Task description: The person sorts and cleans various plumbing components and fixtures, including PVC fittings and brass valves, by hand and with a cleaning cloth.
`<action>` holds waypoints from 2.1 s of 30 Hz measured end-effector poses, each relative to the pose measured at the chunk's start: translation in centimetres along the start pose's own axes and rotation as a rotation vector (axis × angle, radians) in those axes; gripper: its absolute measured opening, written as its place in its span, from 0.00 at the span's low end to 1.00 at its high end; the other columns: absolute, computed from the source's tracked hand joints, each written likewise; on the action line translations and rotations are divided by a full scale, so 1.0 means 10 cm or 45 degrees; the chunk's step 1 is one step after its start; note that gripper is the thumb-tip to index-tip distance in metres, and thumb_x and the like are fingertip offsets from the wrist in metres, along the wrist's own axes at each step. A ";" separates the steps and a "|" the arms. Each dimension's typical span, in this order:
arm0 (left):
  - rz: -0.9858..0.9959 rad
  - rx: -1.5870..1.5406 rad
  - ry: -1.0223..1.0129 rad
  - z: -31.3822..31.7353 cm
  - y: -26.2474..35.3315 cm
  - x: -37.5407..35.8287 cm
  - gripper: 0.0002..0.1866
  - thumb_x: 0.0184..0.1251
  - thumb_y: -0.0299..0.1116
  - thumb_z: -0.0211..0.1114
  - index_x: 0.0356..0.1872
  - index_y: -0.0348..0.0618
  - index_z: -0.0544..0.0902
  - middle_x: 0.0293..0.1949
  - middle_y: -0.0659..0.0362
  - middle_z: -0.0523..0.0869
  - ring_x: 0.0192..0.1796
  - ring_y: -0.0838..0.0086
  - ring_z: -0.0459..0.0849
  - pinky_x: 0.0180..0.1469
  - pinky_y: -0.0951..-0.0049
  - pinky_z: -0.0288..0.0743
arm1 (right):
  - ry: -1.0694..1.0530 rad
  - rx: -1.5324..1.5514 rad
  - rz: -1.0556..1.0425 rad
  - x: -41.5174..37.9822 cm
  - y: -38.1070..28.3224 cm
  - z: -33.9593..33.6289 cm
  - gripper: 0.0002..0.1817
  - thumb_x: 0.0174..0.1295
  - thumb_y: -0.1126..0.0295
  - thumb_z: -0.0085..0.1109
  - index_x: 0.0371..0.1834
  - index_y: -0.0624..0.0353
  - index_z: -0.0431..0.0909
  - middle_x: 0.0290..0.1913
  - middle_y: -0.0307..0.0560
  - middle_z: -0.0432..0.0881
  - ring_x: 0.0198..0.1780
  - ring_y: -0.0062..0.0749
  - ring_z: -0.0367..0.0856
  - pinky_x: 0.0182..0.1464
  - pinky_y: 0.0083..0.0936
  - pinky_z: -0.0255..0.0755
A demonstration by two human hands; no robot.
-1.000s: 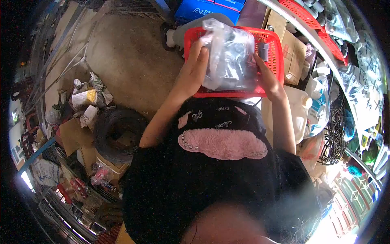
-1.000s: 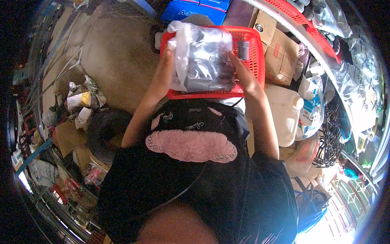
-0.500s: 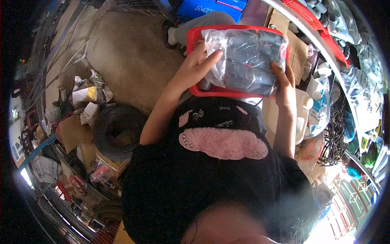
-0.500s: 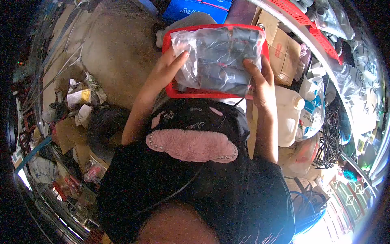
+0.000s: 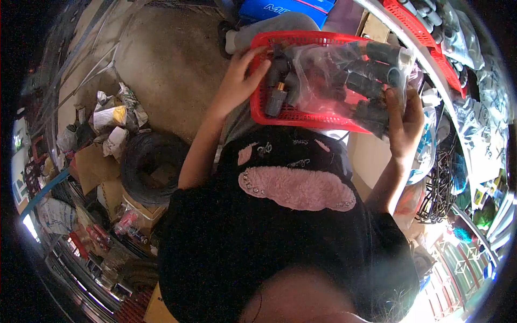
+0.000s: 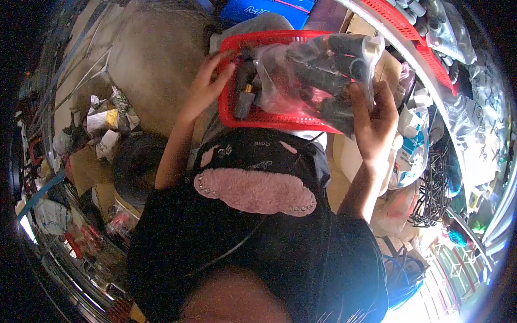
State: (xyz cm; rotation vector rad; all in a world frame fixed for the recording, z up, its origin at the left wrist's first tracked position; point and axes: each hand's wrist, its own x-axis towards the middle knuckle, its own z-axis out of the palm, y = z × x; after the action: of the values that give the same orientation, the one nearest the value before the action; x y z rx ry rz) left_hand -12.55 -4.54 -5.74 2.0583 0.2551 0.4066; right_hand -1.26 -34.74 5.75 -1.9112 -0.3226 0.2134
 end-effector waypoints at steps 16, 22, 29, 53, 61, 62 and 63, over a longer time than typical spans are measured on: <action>-0.062 0.141 0.068 0.25 0.22 -0.02 0.19 0.69 0.44 0.61 0.53 0.42 0.79 0.52 0.42 0.75 0.52 0.48 0.80 0.55 0.58 0.74 | 0.143 -0.558 -0.356 0.12 -0.49 0.10 0.12 0.70 0.66 0.60 0.32 0.61 0.74 0.25 0.30 0.69 0.29 0.10 0.63 0.30 0.13 0.57; -0.161 0.130 0.037 0.27 0.14 -0.07 0.18 0.68 0.43 0.62 0.52 0.43 0.80 0.52 0.42 0.75 0.52 0.46 0.80 0.55 0.57 0.75 | 0.157 -0.796 -0.462 0.13 -0.55 0.14 0.06 0.66 0.70 0.61 0.40 0.60 0.77 0.30 0.56 0.80 0.31 0.35 0.84 0.34 0.29 0.74; -0.115 0.148 0.069 0.28 0.07 -0.07 0.18 0.68 0.44 0.62 0.52 0.45 0.80 0.52 0.43 0.76 0.53 0.46 0.79 0.55 0.56 0.75 | 0.080 -1.005 -0.629 0.13 -0.70 0.10 0.07 0.68 0.70 0.58 0.39 0.62 0.75 0.37 0.57 0.80 0.36 0.56 0.82 0.35 0.37 0.75; -0.032 0.179 0.142 0.29 -0.04 -0.08 0.25 0.64 0.35 0.62 0.63 0.45 0.71 0.59 0.34 0.70 0.57 0.36 0.73 0.59 0.48 0.70 | -0.522 0.165 0.184 0.59 -0.11 0.34 0.39 0.63 0.65 0.67 0.73 0.61 0.57 0.57 0.51 0.76 0.53 0.32 0.79 0.52 0.28 0.74; -0.101 0.082 0.088 0.26 0.00 -0.10 0.22 0.66 0.33 0.58 0.61 0.44 0.72 0.51 0.38 0.75 0.53 0.38 0.76 0.56 0.49 0.72 | -0.346 -0.737 -0.029 0.06 -0.17 0.24 0.33 0.69 0.70 0.57 0.75 0.58 0.55 0.27 0.56 0.82 0.35 0.40 0.87 0.37 0.36 0.76; -0.084 0.089 0.096 0.25 0.02 -0.10 0.22 0.66 0.33 0.58 0.61 0.44 0.72 0.51 0.38 0.75 0.53 0.38 0.76 0.55 0.49 0.72 | -0.336 -0.698 -0.090 0.05 -0.21 0.25 0.31 0.69 0.70 0.57 0.74 0.58 0.57 0.26 0.53 0.81 0.32 0.36 0.84 0.35 0.33 0.74; -0.068 0.096 0.103 0.26 0.04 -0.12 0.21 0.66 0.32 0.58 0.60 0.43 0.73 0.51 0.38 0.75 0.52 0.39 0.76 0.55 0.50 0.72 | -0.327 -0.660 -0.148 0.05 -0.29 0.25 0.30 0.69 0.70 0.57 0.72 0.58 0.60 0.25 0.51 0.79 0.29 0.32 0.82 0.33 0.31 0.73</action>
State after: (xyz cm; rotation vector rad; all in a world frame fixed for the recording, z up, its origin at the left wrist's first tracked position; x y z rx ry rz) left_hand -12.62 -7.18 -6.79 2.1063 0.3783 0.4537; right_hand -1.90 -31.41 7.60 -2.3686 -0.7145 0.3216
